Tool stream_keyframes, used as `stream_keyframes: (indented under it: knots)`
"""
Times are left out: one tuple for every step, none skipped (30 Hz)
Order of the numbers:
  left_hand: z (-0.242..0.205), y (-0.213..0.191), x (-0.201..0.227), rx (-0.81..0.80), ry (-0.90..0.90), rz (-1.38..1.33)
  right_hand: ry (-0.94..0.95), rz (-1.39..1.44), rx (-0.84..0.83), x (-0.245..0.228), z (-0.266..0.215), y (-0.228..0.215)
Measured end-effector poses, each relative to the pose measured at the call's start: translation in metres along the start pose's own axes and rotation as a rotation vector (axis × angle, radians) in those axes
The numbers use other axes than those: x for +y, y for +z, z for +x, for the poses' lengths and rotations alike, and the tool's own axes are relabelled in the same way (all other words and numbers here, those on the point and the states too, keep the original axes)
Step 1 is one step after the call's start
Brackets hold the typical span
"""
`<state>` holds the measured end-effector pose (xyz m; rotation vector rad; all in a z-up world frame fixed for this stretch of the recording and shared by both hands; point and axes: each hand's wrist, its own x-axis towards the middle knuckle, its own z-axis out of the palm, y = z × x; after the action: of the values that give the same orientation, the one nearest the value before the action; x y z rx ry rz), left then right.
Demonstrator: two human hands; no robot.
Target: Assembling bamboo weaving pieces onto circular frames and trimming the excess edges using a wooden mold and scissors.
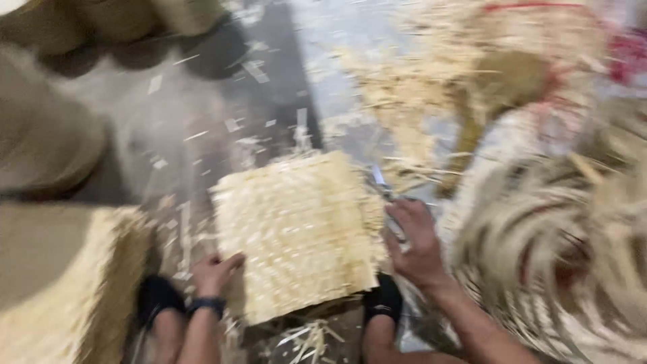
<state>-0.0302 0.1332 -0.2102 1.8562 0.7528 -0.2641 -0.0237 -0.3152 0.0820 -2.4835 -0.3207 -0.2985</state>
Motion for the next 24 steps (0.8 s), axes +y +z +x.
stream_keyframes:
  knots:
    - [0.008,-0.003,-0.008,0.053,-0.031,0.099,-0.057,-0.128,0.122,0.005,-0.003,-0.038]
    - [0.018,-0.006,-0.015,0.108,-0.058,0.197,-0.114,-0.261,0.239,0.008,-0.008,-0.075]
    - [0.007,-0.005,0.004,0.084,-0.038,0.197,-0.100,-0.284,0.254,0.014,-0.024,-0.114]
    - [-0.005,-0.006,0.023,0.123,-0.044,0.190,-0.042,-0.580,0.365,0.018,-0.040,-0.151]
    - [-0.017,-0.011,0.040,0.175,-0.055,0.178,0.007,-0.862,0.472,0.022,-0.052,-0.186]
    - [-0.020,-0.009,0.050,0.164,-0.039,0.173,0.012,-0.876,0.485,0.043,-0.075,-0.212]
    - [-0.026,-0.010,0.057,0.195,0.001,0.246,0.103,-0.904,0.456,0.065,-0.096,-0.236]
    - [-0.032,-0.012,0.064,0.226,0.041,0.318,0.194,-0.931,0.427,0.085,-0.118,-0.259]
    - [-0.036,-0.011,0.071,0.224,0.047,0.315,0.195,-0.934,0.433,0.100,-0.131,-0.273]
    - [-0.041,-0.009,0.079,0.236,0.040,0.346,0.355,-0.952,0.376,0.115,-0.145,-0.286]
    - [-0.046,-0.009,0.086,0.246,0.035,0.378,0.517,-0.964,0.316,0.128,-0.161,-0.299]
    - [-0.047,-0.008,0.089,0.242,0.042,0.377,0.521,-0.967,0.322,0.160,-0.191,-0.303]
    - [-0.047,-0.007,0.092,0.265,0.063,0.416,0.551,-0.858,0.309,0.194,-0.216,-0.306]
    - [-0.047,-0.007,0.096,0.287,0.084,0.455,0.578,-0.748,0.296,0.228,-0.240,-0.309]
    - [-0.049,-0.006,0.101,0.296,0.084,0.448,0.568,-0.744,0.300,0.243,-0.246,-0.315]
    - [-0.050,-0.005,0.106,0.364,0.110,0.465,0.565,-0.823,0.317,0.258,-0.251,-0.320]
    - [-0.052,-0.009,0.110,0.434,0.135,0.487,0.565,-0.899,0.330,0.273,-0.257,-0.320]
    - [-0.057,-0.007,0.127,0.446,0.133,0.486,0.558,-0.890,0.332,0.249,-0.232,-0.315]
    - [-0.063,-0.006,0.145,0.468,0.234,0.412,0.469,-0.734,0.405,0.226,-0.203,-0.310]
    - [-0.068,-0.006,0.161,0.490,0.335,0.338,0.380,-0.578,0.472,0.202,-0.175,-0.304]
    - [-0.080,0.005,0.181,0.513,0.326,0.336,0.362,-0.561,0.468,0.153,-0.116,-0.298]
    - [-0.090,0.015,0.200,0.332,0.371,0.171,0.357,-0.476,0.425,0.093,-0.072,-0.290]
    - [-0.100,0.023,0.218,0.153,0.414,0.011,0.351,-0.390,0.374,0.025,-0.042,-0.281]
    - [-0.134,0.033,0.243,0.179,0.404,0.013,0.335,-0.370,0.363,0.009,-0.021,-0.265]
